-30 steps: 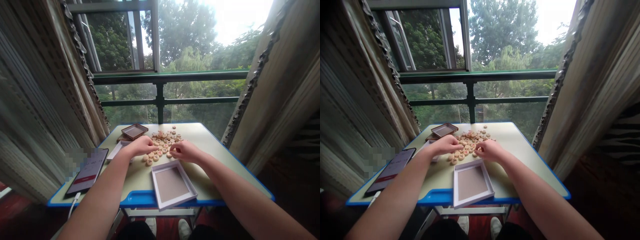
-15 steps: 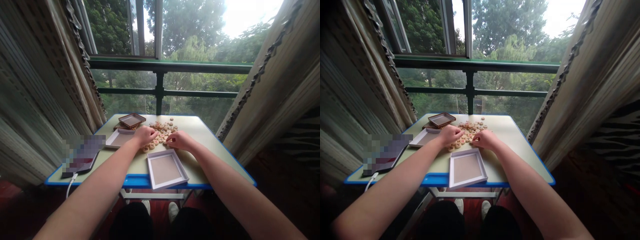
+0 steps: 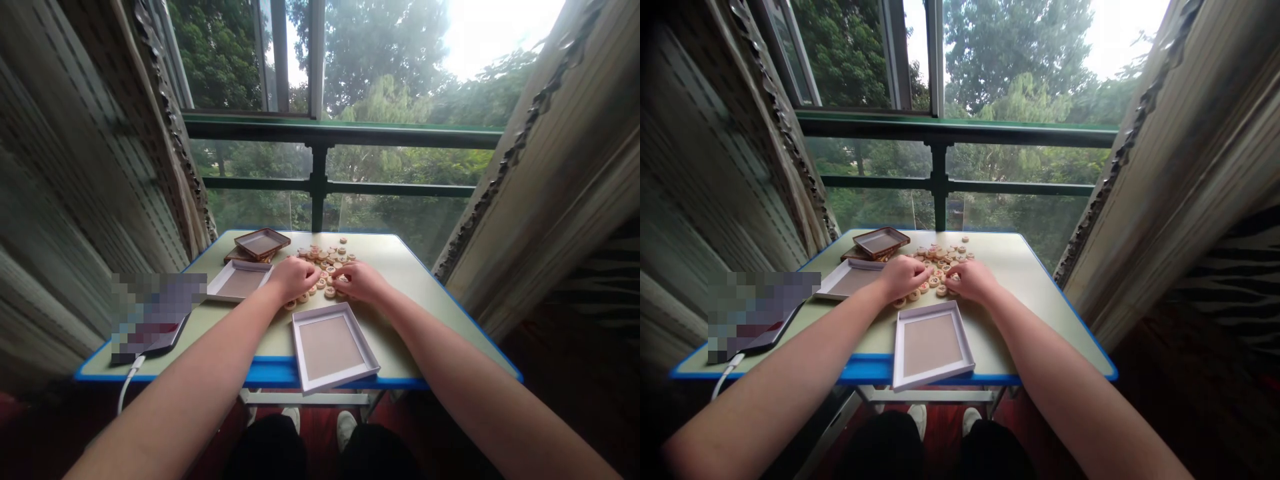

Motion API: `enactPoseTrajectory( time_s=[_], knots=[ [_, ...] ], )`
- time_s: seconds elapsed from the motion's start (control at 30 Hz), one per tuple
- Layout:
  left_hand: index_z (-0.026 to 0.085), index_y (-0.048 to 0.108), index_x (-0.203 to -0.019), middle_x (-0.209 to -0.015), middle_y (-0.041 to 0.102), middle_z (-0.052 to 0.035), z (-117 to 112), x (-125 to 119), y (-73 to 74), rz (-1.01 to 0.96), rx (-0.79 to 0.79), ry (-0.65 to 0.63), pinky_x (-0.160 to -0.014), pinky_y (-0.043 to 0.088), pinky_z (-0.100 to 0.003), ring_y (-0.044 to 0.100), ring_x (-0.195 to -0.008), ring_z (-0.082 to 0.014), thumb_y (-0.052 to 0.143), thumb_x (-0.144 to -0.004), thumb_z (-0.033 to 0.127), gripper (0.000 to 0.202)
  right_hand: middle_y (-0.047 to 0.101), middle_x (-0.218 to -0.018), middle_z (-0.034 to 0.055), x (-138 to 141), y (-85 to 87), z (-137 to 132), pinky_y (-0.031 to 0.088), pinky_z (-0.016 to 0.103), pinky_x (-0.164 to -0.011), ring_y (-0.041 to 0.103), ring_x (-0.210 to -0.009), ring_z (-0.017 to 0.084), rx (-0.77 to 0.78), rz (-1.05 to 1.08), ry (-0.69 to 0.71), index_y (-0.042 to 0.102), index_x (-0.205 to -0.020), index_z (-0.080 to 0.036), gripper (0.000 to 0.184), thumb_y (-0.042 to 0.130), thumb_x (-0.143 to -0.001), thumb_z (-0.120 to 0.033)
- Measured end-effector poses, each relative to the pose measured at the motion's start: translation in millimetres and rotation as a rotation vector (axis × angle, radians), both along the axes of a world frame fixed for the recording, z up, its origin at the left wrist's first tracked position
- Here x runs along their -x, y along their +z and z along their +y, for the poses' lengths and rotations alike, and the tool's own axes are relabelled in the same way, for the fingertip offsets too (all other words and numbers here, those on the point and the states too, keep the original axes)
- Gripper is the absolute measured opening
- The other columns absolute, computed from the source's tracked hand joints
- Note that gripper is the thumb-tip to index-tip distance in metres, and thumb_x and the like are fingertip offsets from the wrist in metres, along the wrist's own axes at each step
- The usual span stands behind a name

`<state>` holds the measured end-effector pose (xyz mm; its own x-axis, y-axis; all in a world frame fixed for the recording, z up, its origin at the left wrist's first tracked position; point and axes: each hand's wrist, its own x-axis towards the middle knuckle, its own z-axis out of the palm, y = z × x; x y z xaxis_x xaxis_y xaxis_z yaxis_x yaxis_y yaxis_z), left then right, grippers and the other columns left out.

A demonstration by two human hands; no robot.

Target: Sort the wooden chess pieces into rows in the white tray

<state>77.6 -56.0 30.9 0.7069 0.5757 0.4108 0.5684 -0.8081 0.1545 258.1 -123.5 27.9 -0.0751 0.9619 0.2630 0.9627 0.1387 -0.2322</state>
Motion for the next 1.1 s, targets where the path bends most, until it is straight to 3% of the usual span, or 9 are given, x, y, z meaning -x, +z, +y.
enactPoseTrajectory(
  time_s=[0.27,0.53,0.8,0.97,1.1],
  knots=[
    [0.017,0.061,-0.050,-0.055,0.062,-0.0058,1.4,-3.6,-2.2,-0.001,0.005,-0.008,-0.056,0.029,-0.027,0.049,-0.054,-0.0144,0.042,-0.083,0.038,0.043,0.067,-0.073,0.0036,3.9,-1.4,4.7,0.036,0.023,-0.060,0.054,-0.066,0.014,0.014,-0.016,-0.021,0.073,-0.085,-0.023,0.023,0.058,-0.076,-0.037],
    [0.017,0.058,-0.049,-0.056,0.062,-0.0064,3.7,-4.0,-6.3,-0.007,0.012,-0.022,-0.057,0.029,-0.027,0.047,-0.054,-0.0141,0.040,-0.083,0.040,0.045,0.062,-0.062,0.0042,-1.1,-5.5,8.1,0.033,0.023,-0.060,0.049,-0.061,0.012,-0.026,-0.012,0.044,0.064,-0.059,-0.016,0.039,0.042,-0.087,-0.032],
    [0.017,0.055,-0.047,-0.053,0.059,-0.0055,0.9,-3.1,-4.0,-0.003,0.042,-0.002,-0.054,0.026,-0.027,0.045,-0.052,-0.0136,0.040,-0.082,0.041,0.045,0.067,-0.076,0.0055,-5.2,-3.6,9.7,0.036,0.023,-0.061,0.055,-0.071,0.015,-0.056,0.029,-0.081,0.070,-0.075,-0.018,0.026,0.047,-0.082,-0.029],
    [0.017,0.057,-0.052,-0.059,0.062,-0.0062,3.5,-3.6,-5.8,-0.014,0.022,0.030,-0.055,0.028,-0.027,0.049,-0.056,-0.0150,0.040,-0.083,0.039,0.041,0.070,-0.088,0.0067,-25.3,0.9,10.2,0.038,0.023,-0.061,0.059,-0.075,0.016,-0.028,0.094,-0.312,0.072,-0.085,-0.020,0.023,0.050,-0.078,-0.023],
    [0.018,0.058,-0.061,-0.069,0.063,-0.0061,6.6,-4.0,-7.1,-0.108,-0.006,0.092,-0.058,0.032,-0.027,0.053,-0.064,-0.0162,0.042,-0.083,0.037,0.033,0.070,-0.087,0.0066,-26.3,4.2,7.7,0.039,0.023,-0.063,0.059,-0.076,0.016,-0.035,0.122,-0.249,0.073,-0.089,-0.020,0.025,0.052,-0.079,-0.029]
  ],
)
